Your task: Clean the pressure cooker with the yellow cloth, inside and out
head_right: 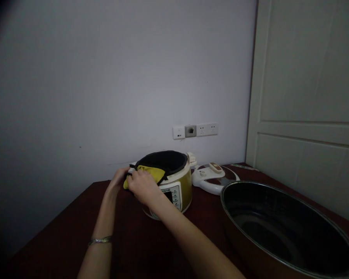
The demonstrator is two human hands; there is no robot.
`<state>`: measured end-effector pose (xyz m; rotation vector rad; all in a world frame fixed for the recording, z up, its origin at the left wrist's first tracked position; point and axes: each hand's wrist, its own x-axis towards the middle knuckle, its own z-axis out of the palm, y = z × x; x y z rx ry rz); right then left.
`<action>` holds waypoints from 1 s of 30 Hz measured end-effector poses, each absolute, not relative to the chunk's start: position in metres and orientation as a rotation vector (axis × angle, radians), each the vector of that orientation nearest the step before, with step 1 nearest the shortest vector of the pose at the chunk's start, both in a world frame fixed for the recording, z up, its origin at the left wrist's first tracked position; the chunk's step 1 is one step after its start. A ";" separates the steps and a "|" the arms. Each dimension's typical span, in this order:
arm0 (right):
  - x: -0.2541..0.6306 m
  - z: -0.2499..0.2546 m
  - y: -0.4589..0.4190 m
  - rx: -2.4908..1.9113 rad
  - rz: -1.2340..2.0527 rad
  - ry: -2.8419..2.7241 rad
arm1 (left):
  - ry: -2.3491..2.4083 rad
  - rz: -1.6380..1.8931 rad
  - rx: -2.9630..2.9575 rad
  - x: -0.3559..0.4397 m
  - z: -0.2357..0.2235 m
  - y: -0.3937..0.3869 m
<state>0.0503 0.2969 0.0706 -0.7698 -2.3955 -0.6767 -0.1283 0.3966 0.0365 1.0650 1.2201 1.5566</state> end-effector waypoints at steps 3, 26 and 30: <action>0.042 0.059 0.296 -0.793 -0.732 -2.364 | 1.237 1.571 1.057 -0.129 0.037 0.399; 0.169 0.095 0.287 -0.930 -0.258 -2.516 | 1.272 1.512 1.068 -0.122 0.047 0.382; 0.197 0.103 0.298 -0.828 -0.089 -2.536 | 1.265 1.507 1.067 -0.121 0.047 0.381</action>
